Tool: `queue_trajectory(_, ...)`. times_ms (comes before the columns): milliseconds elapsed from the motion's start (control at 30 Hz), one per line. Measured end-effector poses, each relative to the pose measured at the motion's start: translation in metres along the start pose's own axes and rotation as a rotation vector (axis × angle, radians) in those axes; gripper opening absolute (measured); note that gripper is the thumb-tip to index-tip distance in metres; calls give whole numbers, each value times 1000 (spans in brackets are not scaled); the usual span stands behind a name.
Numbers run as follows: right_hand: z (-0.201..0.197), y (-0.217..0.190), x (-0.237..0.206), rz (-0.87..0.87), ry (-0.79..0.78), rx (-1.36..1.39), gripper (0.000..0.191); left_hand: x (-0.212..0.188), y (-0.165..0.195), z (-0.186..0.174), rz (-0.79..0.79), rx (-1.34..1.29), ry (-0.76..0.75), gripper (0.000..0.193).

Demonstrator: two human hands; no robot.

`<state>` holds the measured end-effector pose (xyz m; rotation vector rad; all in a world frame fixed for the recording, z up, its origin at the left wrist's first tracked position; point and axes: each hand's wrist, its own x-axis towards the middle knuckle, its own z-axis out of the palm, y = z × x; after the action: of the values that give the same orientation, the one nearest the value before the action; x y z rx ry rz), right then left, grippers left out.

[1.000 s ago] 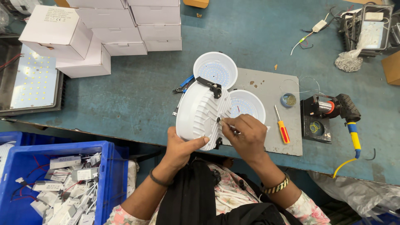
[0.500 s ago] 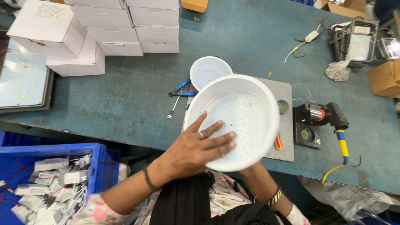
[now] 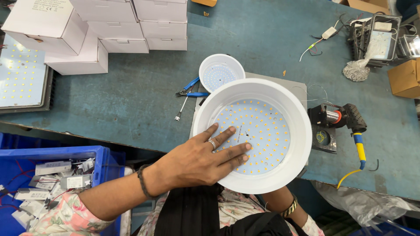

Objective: The person uses a screwdriver to open white LED light fixtures, then uses a soldering iron to attach wires to the LED boards. The person handles multiple fixtures, placing them on the table and working on each one sequentially.

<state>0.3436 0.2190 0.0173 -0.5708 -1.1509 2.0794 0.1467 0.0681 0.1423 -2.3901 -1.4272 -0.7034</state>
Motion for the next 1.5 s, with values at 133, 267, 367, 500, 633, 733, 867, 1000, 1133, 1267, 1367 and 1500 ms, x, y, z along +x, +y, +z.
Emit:
queue_trajectory(133,-1,0,-4,-4,2,-5,27,2,2,-5,11,30,13,38)
queue_trajectory(267,-3,-1,-3,-14,8,-24,29,5,1,-7,17,50,22,36)
queue_trajectory(367,-3,-2,-3,-15,8,-30,30,6,3,-7,16,47,12,36)
queue_trajectory(500,-3,-1,-6,-12,3,-30,32,5,3,-6,27,2,28,36)
queue_trajectory(633,-3,-1,-8,-14,0,-34,33,4,3,-6,51,-13,43,36)
queue_trajectory(733,-2,1,-7,-15,0,-37,34,4,2,-5,66,16,11,36)
queue_trajectory(867,-1,3,-6,-15,2,-40,36,3,1,-3,62,44,-6,34)
queue_trajectory(1000,0,3,-2,-21,-6,-45,38,1,0,0,37,33,-31,33)
queue_trajectory(1133,1,4,1,-23,-4,-46,39,-2,-2,0,41,38,-43,33)
queue_trajectory(1267,1,6,1,-27,-2,-51,41,-2,-3,-3,31,20,-41,34)
queue_trajectory(1367,1,8,2,-30,0,-53,42,-3,-2,-5,29,18,-19,34)
queue_trajectory(1500,1,10,4,-28,0,-52,44,-3,-3,-8,27,21,-1,31)
